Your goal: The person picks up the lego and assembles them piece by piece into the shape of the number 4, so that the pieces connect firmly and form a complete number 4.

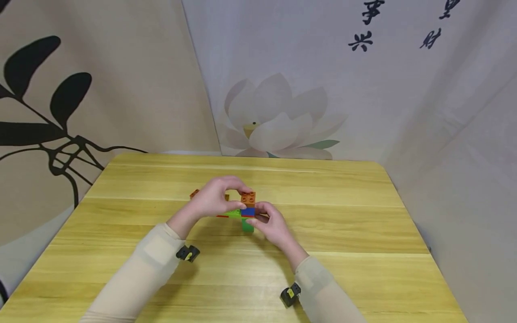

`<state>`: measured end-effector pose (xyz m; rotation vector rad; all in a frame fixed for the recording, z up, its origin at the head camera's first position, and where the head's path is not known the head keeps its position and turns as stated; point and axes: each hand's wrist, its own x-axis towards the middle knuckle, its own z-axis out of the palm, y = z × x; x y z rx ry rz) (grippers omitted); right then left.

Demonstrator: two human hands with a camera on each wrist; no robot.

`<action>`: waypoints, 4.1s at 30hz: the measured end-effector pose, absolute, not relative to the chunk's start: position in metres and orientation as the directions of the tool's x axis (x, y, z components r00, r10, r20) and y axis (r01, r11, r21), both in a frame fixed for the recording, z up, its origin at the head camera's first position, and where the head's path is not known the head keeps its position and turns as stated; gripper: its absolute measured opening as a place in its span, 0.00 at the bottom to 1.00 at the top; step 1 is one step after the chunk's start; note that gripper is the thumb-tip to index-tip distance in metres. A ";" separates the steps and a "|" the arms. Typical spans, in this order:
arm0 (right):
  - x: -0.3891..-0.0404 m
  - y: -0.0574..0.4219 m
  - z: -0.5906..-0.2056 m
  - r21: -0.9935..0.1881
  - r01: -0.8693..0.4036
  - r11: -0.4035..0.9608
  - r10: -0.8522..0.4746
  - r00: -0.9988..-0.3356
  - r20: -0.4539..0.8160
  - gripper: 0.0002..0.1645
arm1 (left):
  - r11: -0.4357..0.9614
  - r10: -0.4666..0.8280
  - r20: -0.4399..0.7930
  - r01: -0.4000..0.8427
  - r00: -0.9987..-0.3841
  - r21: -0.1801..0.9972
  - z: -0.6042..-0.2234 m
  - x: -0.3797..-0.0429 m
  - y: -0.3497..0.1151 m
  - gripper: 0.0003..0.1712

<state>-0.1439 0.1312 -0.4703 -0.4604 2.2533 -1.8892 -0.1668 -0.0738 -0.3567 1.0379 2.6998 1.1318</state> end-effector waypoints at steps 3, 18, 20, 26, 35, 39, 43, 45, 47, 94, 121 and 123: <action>-0.145 0.131 -0.471 -0.981 -0.120 0.154 -0.334 -0.940 0.063 0.22 | 0.515 0.589 0.207 0.560 -0.781 0.649 -0.357 -0.166 -0.074 0.19; -0.144 0.129 -0.471 -0.982 -0.099 0.160 -0.309 -0.950 0.045 0.22 | 0.372 0.499 0.297 0.511 -0.814 0.775 -0.372 -0.168 -0.095 0.26; -0.143 0.129 -0.470 -0.982 -0.094 0.165 -0.302 -0.953 0.040 0.21 | 0.355 0.458 0.297 0.479 -0.838 0.803 -0.373 -0.168 -0.101 0.25; -0.145 0.129 -0.469 -0.979 -0.067 0.191 -0.280 -0.960 0.012 0.21 | 0.346 0.348 0.287 0.407 -0.892 0.845 -0.380 -0.171 -0.124 0.24; -0.144 0.128 -0.464 -0.977 -0.048 0.209 -0.275 -0.961 -0.012 0.20 | 0.387 0.270 0.228 0.322 -0.936 0.864 -0.400 -0.179 -0.159 0.25; -0.143 0.128 -0.465 -0.976 -0.053 0.210 -0.276 -0.961 -0.007 0.21 | 0.400 0.231 0.197 0.278 -0.953 0.873 -0.409 -0.183 -0.169 0.27; -0.143 0.128 -0.467 -0.977 -0.058 0.206 -0.276 -0.961 -0.001 0.21 | 0.417 0.208 0.182 0.255 -0.961 0.872 -0.419 -0.187 -0.178 0.29; -0.144 0.128 -0.467 -0.977 -0.058 0.205 -0.278 -0.961 -0.002 0.21 | 0.423 0.199 0.169 0.240 -0.965 0.874 -0.424 -0.189 -0.182 0.29; -0.140 0.127 -0.458 -0.976 -0.061 0.207 -0.282 -0.959 0.000 0.20 | 0.432 0.193 0.143 0.215 -0.971 0.876 -0.429 -0.191 -0.185 0.30; -0.134 0.126 -0.439 -0.977 -0.061 0.204 -0.296 -0.955 -0.002 0.19 | 0.488 0.343 0.001 0.180 -0.939 0.854 -0.479 -0.208 -0.214 0.31; -0.144 0.130 -0.470 -0.979 -0.084 0.187 -0.292 -0.956 0.026 0.21 | 0.492 0.304 -0.076 0.088 -0.950 0.866 -0.470 -0.199 -0.220 0.24; -0.144 0.130 -0.469 -0.978 -0.079 0.191 -0.291 -0.957 0.021 0.22 | 0.493 0.304 -0.079 0.086 -0.949 0.866 -0.467 -0.198 -0.219 0.25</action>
